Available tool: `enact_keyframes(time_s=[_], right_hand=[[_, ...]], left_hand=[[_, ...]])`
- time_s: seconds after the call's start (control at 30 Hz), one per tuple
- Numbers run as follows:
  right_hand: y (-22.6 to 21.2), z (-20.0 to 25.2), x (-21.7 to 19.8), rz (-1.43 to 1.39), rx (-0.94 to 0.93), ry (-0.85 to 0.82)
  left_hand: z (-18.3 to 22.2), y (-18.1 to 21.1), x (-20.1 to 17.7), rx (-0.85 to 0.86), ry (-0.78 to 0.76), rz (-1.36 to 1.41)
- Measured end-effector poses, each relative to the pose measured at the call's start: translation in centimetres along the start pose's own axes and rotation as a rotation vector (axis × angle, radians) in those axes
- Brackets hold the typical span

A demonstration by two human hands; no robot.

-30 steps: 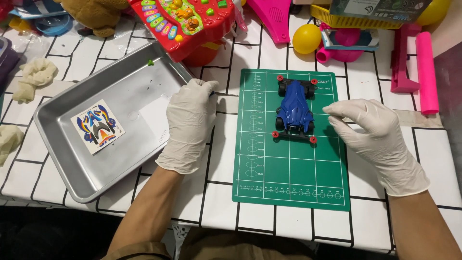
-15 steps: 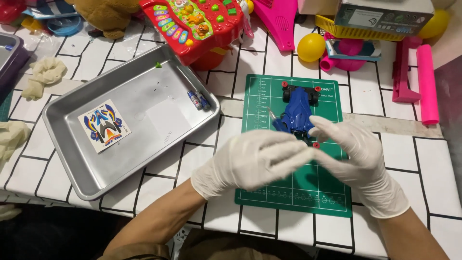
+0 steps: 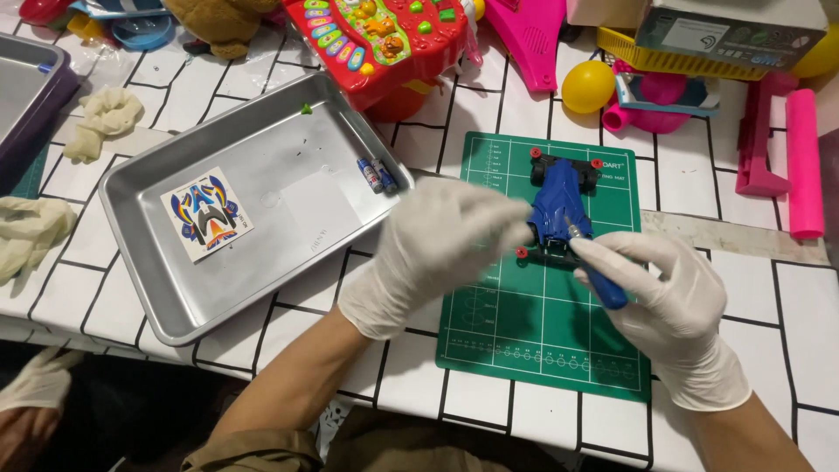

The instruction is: Assembling a blue toy car chassis by attaching small rollers and screws using a screwdriver on a cutting mat.

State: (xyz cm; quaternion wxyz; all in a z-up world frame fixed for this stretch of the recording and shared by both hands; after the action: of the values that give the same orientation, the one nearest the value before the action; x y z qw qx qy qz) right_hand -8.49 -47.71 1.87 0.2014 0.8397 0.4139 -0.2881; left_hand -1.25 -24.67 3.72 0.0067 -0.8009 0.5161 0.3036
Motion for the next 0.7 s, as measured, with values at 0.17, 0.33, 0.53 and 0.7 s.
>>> enact_keyframes(time_s=[0.17,0.33,0.53,0.7], right_hand=[[1.5,1.3,-0.7,0.057,0.092,-0.013],[2.5,1.9,-0.4,0.068,0.110,-0.009],[3.3,2.2,0.0,0.030,0.075,-0.027],[3.4,2.1,-0.2,0.029,0.089,-0.015]], left_hand=[[1.5,-10.7,-4.3,-0.614,-0.163,-0.531],[6.6,-18.4,-6.2,-0.977,-0.336,-0.688],[7.6,-19.4,-6.2,-1.094,-0.409,-0.658],[7.8,-19.9,-6.1,-1.066,-0.355,-0.713]])
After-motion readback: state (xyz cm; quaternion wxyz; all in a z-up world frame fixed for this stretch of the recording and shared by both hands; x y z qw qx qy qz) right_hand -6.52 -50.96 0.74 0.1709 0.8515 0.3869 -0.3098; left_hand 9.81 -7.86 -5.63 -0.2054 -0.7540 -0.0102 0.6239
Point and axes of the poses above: each hand's wrist, its own z-axis away from the middle knuckle, its own x-axis out of the palm, y = z × x, the point moved 3 cm from there along -z, towards the middle knuckle, and after that the axes turned 15 degrees about -x, right-handed, at the moved point
